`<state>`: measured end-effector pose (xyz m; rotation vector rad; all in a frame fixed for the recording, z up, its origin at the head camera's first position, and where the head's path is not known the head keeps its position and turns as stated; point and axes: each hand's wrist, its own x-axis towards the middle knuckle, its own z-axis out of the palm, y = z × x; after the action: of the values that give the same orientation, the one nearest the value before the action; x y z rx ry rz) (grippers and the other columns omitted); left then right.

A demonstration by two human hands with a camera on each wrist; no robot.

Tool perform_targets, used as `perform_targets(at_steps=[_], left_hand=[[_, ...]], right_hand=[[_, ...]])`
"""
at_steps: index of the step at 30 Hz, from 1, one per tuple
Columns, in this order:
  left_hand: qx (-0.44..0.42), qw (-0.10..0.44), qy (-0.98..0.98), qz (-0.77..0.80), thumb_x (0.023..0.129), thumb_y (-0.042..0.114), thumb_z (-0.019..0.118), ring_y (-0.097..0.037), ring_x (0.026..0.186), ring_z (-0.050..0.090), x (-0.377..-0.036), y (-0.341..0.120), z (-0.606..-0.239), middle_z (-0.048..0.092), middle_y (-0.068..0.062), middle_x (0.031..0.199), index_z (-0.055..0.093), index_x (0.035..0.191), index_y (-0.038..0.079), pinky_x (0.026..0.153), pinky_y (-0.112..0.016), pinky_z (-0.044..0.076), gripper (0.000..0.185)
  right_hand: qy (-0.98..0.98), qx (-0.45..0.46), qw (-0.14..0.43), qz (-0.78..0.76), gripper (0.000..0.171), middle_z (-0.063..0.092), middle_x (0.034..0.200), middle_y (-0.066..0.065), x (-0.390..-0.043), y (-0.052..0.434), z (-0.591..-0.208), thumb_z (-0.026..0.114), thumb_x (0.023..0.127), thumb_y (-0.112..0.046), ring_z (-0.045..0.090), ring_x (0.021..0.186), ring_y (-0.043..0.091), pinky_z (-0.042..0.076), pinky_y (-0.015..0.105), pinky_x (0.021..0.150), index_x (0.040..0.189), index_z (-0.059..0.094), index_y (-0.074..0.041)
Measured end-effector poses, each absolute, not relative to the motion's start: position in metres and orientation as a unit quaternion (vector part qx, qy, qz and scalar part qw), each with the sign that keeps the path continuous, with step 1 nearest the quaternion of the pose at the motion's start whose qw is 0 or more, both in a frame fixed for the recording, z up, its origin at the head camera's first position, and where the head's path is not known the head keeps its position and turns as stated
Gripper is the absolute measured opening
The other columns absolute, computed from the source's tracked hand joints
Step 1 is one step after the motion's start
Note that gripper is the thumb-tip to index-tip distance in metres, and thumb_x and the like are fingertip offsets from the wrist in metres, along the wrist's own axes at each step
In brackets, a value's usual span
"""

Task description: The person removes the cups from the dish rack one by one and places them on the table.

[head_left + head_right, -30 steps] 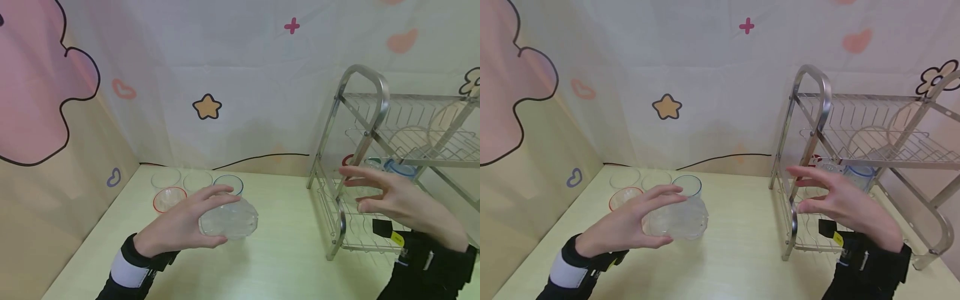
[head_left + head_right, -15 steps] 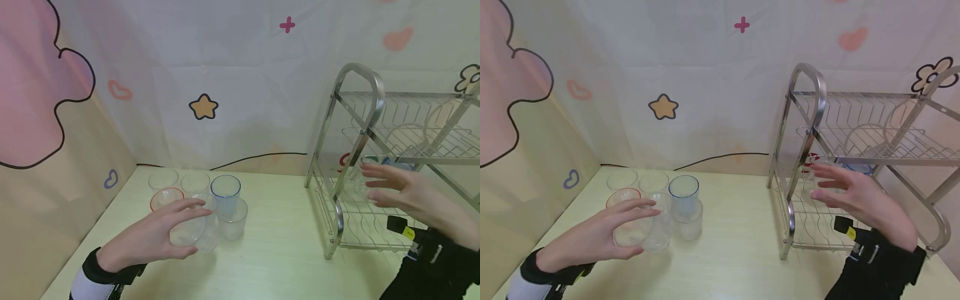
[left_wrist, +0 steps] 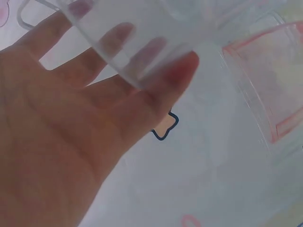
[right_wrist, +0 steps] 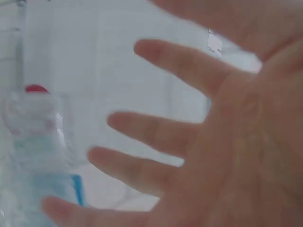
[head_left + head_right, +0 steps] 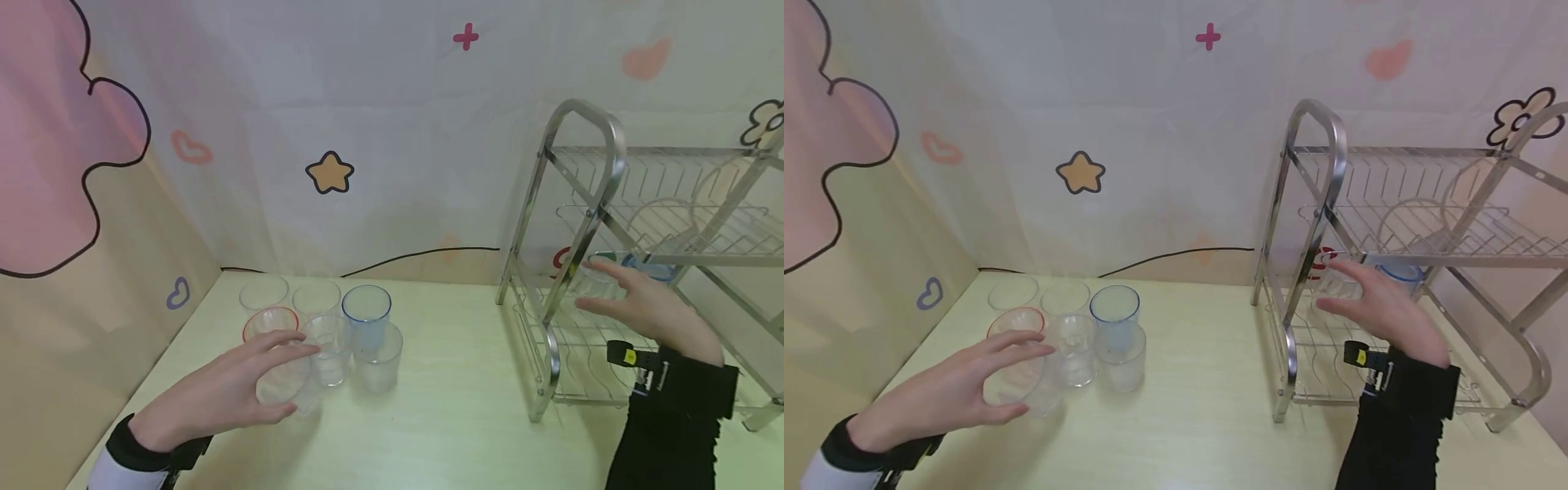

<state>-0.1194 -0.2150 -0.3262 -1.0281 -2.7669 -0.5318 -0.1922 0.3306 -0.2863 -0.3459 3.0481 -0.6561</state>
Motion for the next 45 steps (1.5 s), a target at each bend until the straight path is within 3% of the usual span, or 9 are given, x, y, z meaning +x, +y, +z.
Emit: perform_targets(at_steps=[5,11,14,18,27,31,36,42,45], left_hand=[[-0.330,0.049,-0.925,-0.179,0.078,0.026,0.081,-0.022,0.122,0.051,-0.123,-0.218,-0.328,0.049,-0.006,0.137,0.056,0.138,0.019,0.093,-0.043,0.048,0.065],[-0.324,0.021,-0.925,-0.197,0.078,0.021,0.080,-0.019,0.117,0.051,-0.129,-0.220,-0.337,0.047,-0.003,0.134,0.055,0.137,0.014,0.093,-0.040,0.048,0.065],[-0.323,0.021,-0.926,-0.196,0.077,0.021,0.080,-0.019,0.117,0.050,-0.130,-0.221,-0.342,0.048,-0.003,0.132,0.056,0.137,0.014,0.092,-0.040,0.048,0.065],[-0.314,0.022,-0.929,-0.196,0.075,0.020,0.082,-0.019,0.112,0.051,-0.131,-0.223,-0.345,0.050,-0.002,0.127,0.059,0.131,0.015,0.090,-0.040,0.049,0.061],[-0.310,0.017,-0.932,-0.186,0.073,0.018,0.083,-0.017,0.107,0.050,-0.132,-0.227,-0.347,0.051,0.000,0.121,0.062,0.123,0.015,0.087,-0.037,0.049,0.054],[-0.309,0.025,-0.935,-0.174,0.073,0.016,0.083,-0.018,0.107,0.051,-0.133,-0.229,-0.348,0.051,-0.003,0.122,0.062,0.123,0.016,0.086,-0.037,0.050,0.055],[-0.309,0.030,-0.936,-0.167,0.071,0.014,0.083,-0.020,0.107,0.050,-0.134,-0.230,-0.349,0.051,-0.005,0.122,0.062,0.122,0.015,0.087,-0.039,0.050,0.055],[-0.315,0.034,-0.934,-0.165,0.070,0.012,0.084,-0.019,0.105,0.052,-0.135,-0.230,-0.349,0.052,-0.003,0.121,0.063,0.120,0.013,0.087,-0.040,0.049,0.054],[-0.319,0.037,-0.933,-0.163,0.070,0.012,0.083,-0.017,0.101,0.052,-0.135,-0.231,-0.350,0.052,-0.001,0.119,0.064,0.120,0.013,0.084,-0.038,0.049,0.054]], right_hand=[[0.975,-0.094,0.004,-0.202,0.089,0.017,0.149,0.039,-0.211,0.326,-0.293,0.061,0.094,-0.048,0.016,0.133,0.060,0.023,0.075,0.096,0.151,0.021,0.008],[0.979,-0.098,-0.037,-0.178,0.077,0.029,0.135,0.044,-0.226,0.328,-0.298,0.067,0.093,-0.034,0.026,0.123,0.062,0.027,0.073,0.095,0.136,0.035,0.022],[0.981,-0.100,-0.045,-0.162,0.078,0.031,0.129,0.045,-0.232,0.331,-0.300,0.068,0.091,-0.031,0.027,0.120,0.062,0.026,0.072,0.096,0.132,0.035,0.027],[0.983,-0.097,-0.038,-0.149,0.081,0.025,0.133,0.048,-0.240,0.336,-0.304,0.068,0.091,-0.031,0.019,0.124,0.065,0.017,0.074,0.100,0.134,0.032,0.026],[0.981,-0.086,-0.013,-0.171,0.090,-0.007,0.142,0.051,-0.252,0.342,-0.325,0.066,0.090,-0.027,-0.014,0.129,0.067,-0.009,0.072,0.104,0.145,0.012,0.019],[0.982,-0.067,-0.018,-0.177,0.092,-0.015,0.143,0.049,-0.256,0.341,-0.330,0.066,0.090,-0.030,-0.019,0.130,0.064,-0.012,0.070,0.104,0.148,0.009,0.015],[0.979,-0.074,-0.039,-0.183,0.094,-0.010,0.144,0.049,-0.256,0.345,-0.338,0.066,0.091,-0.035,-0.022,0.133,0.059,-0.016,0.068,0.104,0.146,0.011,0.018],[0.975,-0.069,-0.071,-0.199,0.093,-0.005,0.144,0.049,-0.256,0.344,-0.343,0.065,0.093,-0.039,-0.017,0.133,0.062,-0.003,0.076,0.101,0.147,0.014,0.016],[0.976,-0.069,-0.071,-0.193,0.094,-0.004,0.144,0.049,-0.257,0.342,-0.345,0.064,0.093,-0.040,-0.015,0.133,0.062,-0.005,0.074,0.102,0.148,0.012,0.015]])
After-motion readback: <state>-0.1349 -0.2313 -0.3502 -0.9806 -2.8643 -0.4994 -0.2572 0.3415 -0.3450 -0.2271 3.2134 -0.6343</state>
